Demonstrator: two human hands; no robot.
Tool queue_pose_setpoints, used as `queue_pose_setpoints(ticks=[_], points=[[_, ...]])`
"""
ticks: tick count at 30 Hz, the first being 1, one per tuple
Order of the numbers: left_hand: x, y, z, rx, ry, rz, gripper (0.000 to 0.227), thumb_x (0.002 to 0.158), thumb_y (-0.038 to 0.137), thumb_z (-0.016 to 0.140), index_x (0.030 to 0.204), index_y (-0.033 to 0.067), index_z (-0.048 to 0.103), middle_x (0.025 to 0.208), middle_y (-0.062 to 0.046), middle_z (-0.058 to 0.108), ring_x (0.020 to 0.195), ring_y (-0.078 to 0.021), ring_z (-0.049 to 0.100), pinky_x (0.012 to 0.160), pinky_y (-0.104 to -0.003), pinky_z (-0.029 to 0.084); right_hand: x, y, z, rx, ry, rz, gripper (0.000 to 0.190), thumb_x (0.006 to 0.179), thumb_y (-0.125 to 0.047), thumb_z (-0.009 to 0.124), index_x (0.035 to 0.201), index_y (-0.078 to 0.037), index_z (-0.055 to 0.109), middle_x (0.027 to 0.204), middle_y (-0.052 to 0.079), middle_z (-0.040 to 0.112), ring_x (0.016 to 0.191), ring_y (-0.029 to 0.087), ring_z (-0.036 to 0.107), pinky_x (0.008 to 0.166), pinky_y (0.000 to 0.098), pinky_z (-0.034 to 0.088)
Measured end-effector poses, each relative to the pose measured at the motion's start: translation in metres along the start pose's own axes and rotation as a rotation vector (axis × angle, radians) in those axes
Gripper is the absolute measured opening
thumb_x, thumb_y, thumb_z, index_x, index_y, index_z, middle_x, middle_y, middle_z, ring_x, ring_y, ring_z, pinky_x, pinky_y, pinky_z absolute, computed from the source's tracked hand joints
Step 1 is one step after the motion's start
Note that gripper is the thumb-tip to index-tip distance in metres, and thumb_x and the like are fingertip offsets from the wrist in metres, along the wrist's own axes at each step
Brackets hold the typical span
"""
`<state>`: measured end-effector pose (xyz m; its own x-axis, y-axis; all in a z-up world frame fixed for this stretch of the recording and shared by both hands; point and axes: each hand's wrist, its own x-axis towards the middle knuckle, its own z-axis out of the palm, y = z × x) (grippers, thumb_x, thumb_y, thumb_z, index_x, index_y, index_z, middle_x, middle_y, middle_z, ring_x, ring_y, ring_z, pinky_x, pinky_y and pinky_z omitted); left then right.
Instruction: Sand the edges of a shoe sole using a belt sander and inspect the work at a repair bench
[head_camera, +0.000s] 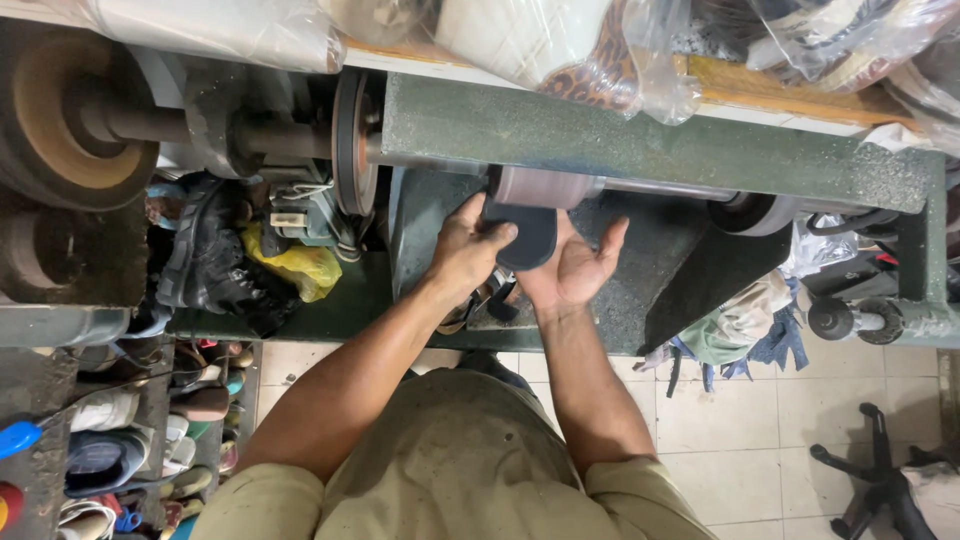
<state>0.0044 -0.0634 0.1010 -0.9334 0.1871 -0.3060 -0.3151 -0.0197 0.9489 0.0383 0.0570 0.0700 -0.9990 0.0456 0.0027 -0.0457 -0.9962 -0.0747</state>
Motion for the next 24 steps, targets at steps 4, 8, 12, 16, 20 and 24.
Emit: queue_pose_setpoints(ticks=[4, 8, 12, 16, 20, 24], points=[[-0.033, 0.040, -0.049, 0.355, -0.214, -0.001, 0.071, 0.086, 0.017, 0.068, 0.152, 0.0051, 0.045, 0.150, -0.028, 0.047, 0.143, -0.0395, 0.040, 0.119, -0.051, 0.032, -0.050, -0.031, -0.017, -0.427, 0.046, 0.066, 0.078, 0.094, -0.058, 0.050, 0.148, -0.001, 0.046, 0.145, 0.021, 0.058, 0.133, 0.034, 0.055, 0.114, 0.0569, 0.036], [-0.043, 0.064, -0.057, 0.963, -0.643, 0.213, 0.043, 0.087, 0.009, 0.062, 0.128, 0.0249, 0.066, 0.124, -0.008, 0.069, 0.121, -0.0351, 0.061, 0.103, -0.048, 0.050, -0.077, -0.069, -0.023, -2.152, 0.138, -0.355, 0.047, 0.075, -0.029, 0.091, 0.108, -0.012, 0.063, 0.098, 0.010, 0.066, 0.096, 0.029, 0.063, 0.078, 0.0398, 0.048], [-0.021, 0.055, -0.041, 0.968, -0.766, 0.414, 0.027, 0.086, 0.007, 0.069, 0.103, 0.0274, 0.068, 0.114, -0.009, 0.069, 0.113, -0.0376, 0.067, 0.098, -0.048, 0.052, -0.062, -0.041, -0.009, -1.969, -0.227, 0.102, 0.020, 0.072, -0.004, 0.087, 0.079, -0.008, 0.069, 0.063, 0.010, 0.064, 0.064, 0.029, 0.065, 0.061, 0.0362, 0.050], [-0.012, -0.002, -0.041, 0.705, -0.445, 0.317, 0.078, 0.089, 0.018, 0.074, 0.154, 0.0270, 0.031, 0.125, -0.002, 0.071, 0.127, -0.0300, 0.060, 0.109, -0.049, 0.046, -0.048, -0.028, -0.026, -1.632, -0.149, 0.107, 0.021, 0.083, 0.007, 0.079, 0.073, -0.005, 0.065, 0.055, 0.005, 0.062, 0.056, 0.012, 0.059, 0.054, 0.0256, 0.043], [-0.052, -0.062, -0.058, 0.412, -0.129, 0.288, 0.096, 0.075, 0.020, 0.084, 0.150, -0.0055, 0.029, 0.128, -0.031, 0.061, 0.114, -0.0477, 0.064, 0.094, -0.056, 0.057, -0.036, -0.045, -0.066, -1.141, 0.174, 0.104, 0.013, 0.089, 0.007, 0.070, 0.101, 0.002, 0.067, 0.083, 0.015, 0.073, 0.061, 0.020, 0.072, 0.049, 0.0286, 0.064], [-0.050, -0.115, -0.065, 0.230, -0.199, -0.138, 0.087, 0.074, 0.032, 0.089, 0.146, 0.0056, 0.047, 0.131, -0.022, 0.062, 0.125, -0.0420, 0.059, 0.101, -0.048, 0.054, -0.030, -0.047, -0.075, -0.679, 0.317, 0.102, 0.027, 0.089, 0.003, 0.066, 0.116, 0.005, 0.066, 0.098, 0.024, 0.074, 0.082, 0.035, 0.077, 0.067, 0.0465, 0.069]])
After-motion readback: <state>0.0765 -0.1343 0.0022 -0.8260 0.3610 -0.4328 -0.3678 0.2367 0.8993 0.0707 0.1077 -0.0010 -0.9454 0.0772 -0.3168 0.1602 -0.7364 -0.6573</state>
